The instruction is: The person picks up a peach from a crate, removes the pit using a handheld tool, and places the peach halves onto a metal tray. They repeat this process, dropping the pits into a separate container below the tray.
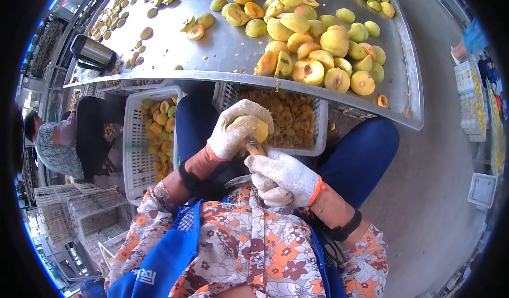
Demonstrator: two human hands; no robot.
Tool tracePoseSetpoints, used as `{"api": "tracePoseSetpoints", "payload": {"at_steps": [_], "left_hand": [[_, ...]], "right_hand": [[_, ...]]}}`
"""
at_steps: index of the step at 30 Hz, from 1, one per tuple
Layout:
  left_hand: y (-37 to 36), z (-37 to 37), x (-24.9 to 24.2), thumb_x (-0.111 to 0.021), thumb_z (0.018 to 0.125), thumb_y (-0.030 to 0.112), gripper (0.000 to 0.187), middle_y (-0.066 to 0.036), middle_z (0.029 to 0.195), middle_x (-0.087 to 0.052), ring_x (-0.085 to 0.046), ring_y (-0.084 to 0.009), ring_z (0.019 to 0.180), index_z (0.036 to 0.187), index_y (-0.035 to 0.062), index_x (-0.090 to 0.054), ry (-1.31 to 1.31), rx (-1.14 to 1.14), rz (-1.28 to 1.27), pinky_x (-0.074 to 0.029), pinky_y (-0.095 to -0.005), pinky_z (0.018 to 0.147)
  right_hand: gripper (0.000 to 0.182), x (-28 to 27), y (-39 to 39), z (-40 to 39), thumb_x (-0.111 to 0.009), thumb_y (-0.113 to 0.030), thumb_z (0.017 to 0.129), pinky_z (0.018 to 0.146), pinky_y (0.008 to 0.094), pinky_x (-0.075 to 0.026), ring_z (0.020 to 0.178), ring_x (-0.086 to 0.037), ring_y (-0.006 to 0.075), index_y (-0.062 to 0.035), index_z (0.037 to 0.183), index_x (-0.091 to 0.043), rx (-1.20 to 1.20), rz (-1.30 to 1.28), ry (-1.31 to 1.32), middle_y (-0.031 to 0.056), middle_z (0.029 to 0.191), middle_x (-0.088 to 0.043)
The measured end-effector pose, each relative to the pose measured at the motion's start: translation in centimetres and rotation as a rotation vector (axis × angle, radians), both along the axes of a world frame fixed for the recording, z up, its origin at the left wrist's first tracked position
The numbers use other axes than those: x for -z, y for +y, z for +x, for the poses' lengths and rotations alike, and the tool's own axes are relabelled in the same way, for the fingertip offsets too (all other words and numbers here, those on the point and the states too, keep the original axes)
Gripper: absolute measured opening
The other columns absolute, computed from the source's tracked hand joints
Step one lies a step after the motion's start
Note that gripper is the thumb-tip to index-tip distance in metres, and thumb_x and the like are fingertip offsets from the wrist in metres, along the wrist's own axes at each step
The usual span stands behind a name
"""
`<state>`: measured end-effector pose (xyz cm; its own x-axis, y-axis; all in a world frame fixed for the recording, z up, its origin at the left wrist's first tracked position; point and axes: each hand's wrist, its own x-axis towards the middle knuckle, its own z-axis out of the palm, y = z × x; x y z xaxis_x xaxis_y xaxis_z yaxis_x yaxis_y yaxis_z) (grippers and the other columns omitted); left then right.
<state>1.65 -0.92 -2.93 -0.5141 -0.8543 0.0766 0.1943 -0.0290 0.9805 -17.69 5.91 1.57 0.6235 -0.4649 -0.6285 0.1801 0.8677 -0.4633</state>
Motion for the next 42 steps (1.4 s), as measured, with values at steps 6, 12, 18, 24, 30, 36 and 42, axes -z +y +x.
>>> {"api": "tracePoseSetpoints", "payload": {"at_steps": [6, 12, 18, 24, 30, 36, 42], "left_hand": [[-2.4, 0.6, 0.9, -0.070, 0.089, 0.019, 0.030, -0.010, 0.110, -0.068, -0.066, -0.0189, 0.101, 0.111, -0.0015, -0.069, 0.150, 0.206, 0.043, -0.053, -0.0336, 0.092], [-2.9, 1.9, -1.6, -0.073, 0.086, 0.016, 0.024, -0.012, 0.101, -0.071, -0.067, -0.0212, 0.100, 0.104, -0.0009, -0.071, 0.176, 0.371, -0.087, -0.053, -0.0344, 0.089], [0.1, 3.4, -3.1, -0.062, 0.094, 0.027, 0.028, -0.013, 0.100, -0.071, -0.066, -0.0256, 0.094, 0.099, 0.0004, -0.068, 0.292, -0.237, -0.106, -0.052, -0.0374, 0.084], [1.7, 17.9, -2.2, -0.059, 0.101, 0.029, 0.026, -0.007, 0.096, -0.070, -0.065, -0.0169, 0.082, 0.104, 0.0060, -0.071, -0.713, -0.843, 0.001, -0.052, -0.0264, 0.075], [0.0, 16.6, -1.1, -0.071, 0.090, 0.035, 0.027, -0.015, 0.095, -0.071, -0.068, -0.0330, 0.087, 0.101, 0.0108, -0.072, -1.316, -0.804, -0.458, -0.053, -0.0458, 0.079], [-8.0, -0.4, -4.3, -0.075, 0.086, 0.031, 0.041, -0.016, 0.094, -0.071, -0.070, -0.0335, 0.089, 0.120, 0.0086, -0.067, -1.062, -0.530, -0.763, -0.054, -0.0439, 0.080], [-11.9, -0.8, -2.8, -0.068, 0.087, 0.030, 0.047, -0.012, 0.108, -0.072, -0.070, -0.0263, 0.101, 0.129, 0.0078, -0.062, -0.730, -0.337, -0.379, -0.054, -0.0372, 0.084]], "right_hand": [[0.013, 0.2, -0.2, 0.4, -0.053, -0.024, 0.108, 0.034, 0.0217, -0.024, 0.038, -0.031, 0.0042, -0.0131, 0.115, -0.053, 0.078, 0.184, -0.267, -0.0028, 0.066, -0.045], [0.017, -0.3, -0.4, 1.1, -0.055, -0.023, 0.106, 0.033, 0.0210, -0.023, 0.039, -0.032, 0.0037, -0.0123, 0.120, -0.053, -0.059, 0.090, -0.306, -0.0028, 0.067, -0.045], [0.026, -1.2, -1.2, 2.8, -0.058, -0.025, 0.105, 0.036, 0.0199, -0.027, 0.045, -0.036, 0.0035, -0.0095, 0.125, -0.051, -0.190, -0.172, -0.213, -0.0044, 0.071, -0.047], [0.038, 2.1, -1.0, -1.0, -0.062, -0.032, 0.100, 0.050, 0.0278, -0.044, 0.057, -0.055, 0.0100, -0.0048, 0.124, -0.050, -0.214, -0.405, 0.260, 0.0030, 0.076, -0.057], [0.041, 4.8, -0.4, -2.1, -0.064, -0.036, 0.099, 0.067, 0.0436, -0.051, 0.073, -0.068, 0.0358, 0.0011, 0.113, -0.054, -0.243, -0.687, 0.636, 0.0230, 0.084, -0.065], [0.043, 4.0, -0.8, -2.2, -0.064, -0.037, 0.097, 0.066, 0.0453, -0.052, 0.074, -0.067, 0.0421, 0.0009, 0.114, -0.052, -0.215, -0.749, 0.693, 0.0276, 0.084, -0.065], [0.031, 3.5, -0.8, -2.9, -0.065, -0.029, 0.099, 0.057, 0.0337, -0.048, 0.062, -0.061, 0.0170, -0.0039, 0.110, -0.051, 0.063, -0.514, 0.591, 0.0103, 0.073, -0.059]]}}
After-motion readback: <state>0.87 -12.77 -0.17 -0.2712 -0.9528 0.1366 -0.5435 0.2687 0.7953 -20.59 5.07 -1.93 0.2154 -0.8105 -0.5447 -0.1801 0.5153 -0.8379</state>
